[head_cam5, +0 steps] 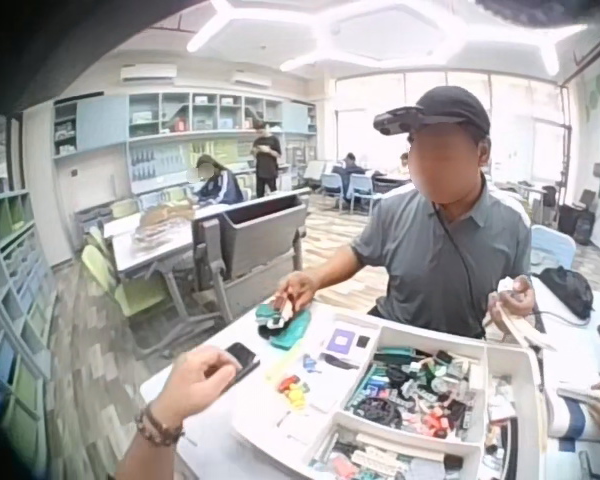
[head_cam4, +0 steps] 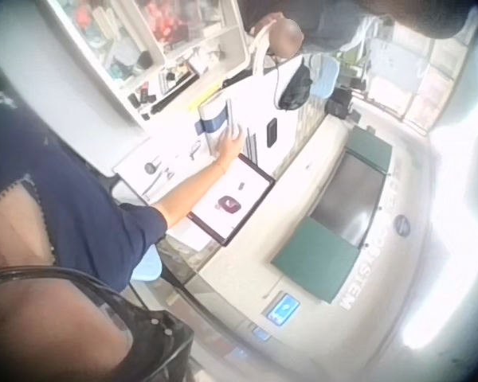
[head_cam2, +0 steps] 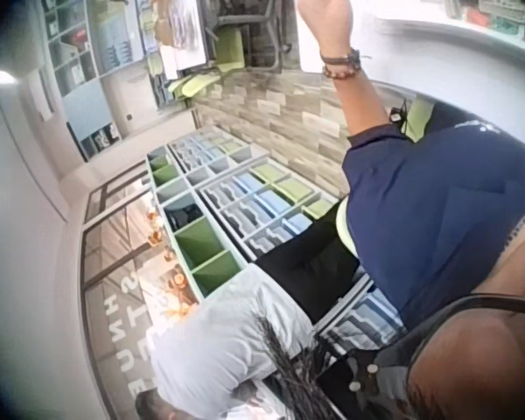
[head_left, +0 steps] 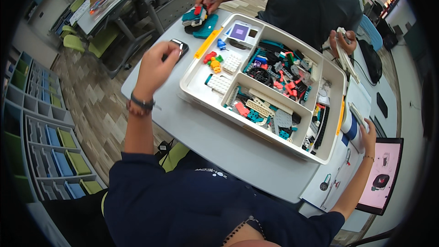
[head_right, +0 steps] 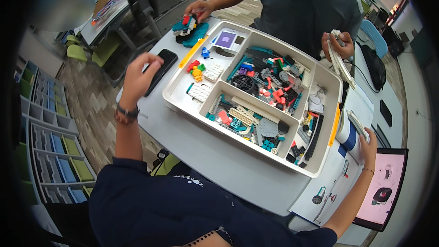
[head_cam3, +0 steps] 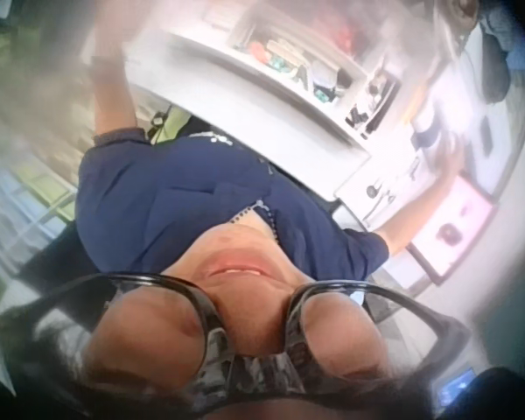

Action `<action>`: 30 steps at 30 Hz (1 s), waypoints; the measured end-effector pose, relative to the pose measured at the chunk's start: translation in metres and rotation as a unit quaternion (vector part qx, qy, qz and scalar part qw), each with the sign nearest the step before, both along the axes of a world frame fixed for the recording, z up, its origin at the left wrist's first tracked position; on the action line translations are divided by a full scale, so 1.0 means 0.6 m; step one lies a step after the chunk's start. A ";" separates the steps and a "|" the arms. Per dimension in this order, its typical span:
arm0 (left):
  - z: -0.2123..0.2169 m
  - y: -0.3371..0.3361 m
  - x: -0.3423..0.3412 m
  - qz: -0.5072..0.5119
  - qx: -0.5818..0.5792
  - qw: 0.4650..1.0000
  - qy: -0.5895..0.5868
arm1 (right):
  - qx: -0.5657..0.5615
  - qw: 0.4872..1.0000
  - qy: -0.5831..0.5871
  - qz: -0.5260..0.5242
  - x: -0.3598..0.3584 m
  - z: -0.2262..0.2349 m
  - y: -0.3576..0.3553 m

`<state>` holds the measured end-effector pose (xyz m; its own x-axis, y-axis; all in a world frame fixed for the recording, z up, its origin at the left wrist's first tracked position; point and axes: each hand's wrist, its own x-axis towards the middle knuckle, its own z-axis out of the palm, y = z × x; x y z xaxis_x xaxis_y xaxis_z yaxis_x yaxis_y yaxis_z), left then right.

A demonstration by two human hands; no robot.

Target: The person assembles a small LEGO model using pieces from a compartmentalized tray. They pick various colored bricks, connect them to a base plate, and occasionally refer to a printed instruction sheet and a tablet displaying assembly steps. The person places completed subassemblies back into the tray and continues building.

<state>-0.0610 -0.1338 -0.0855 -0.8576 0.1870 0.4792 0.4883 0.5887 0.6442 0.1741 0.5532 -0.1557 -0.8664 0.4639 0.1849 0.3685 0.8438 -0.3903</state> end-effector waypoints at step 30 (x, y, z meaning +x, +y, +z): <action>0.068 0.056 -0.045 -0.314 0.195 0.926 -0.079 | -0.353 0.892 0.228 0.166 0.027 0.135 -0.623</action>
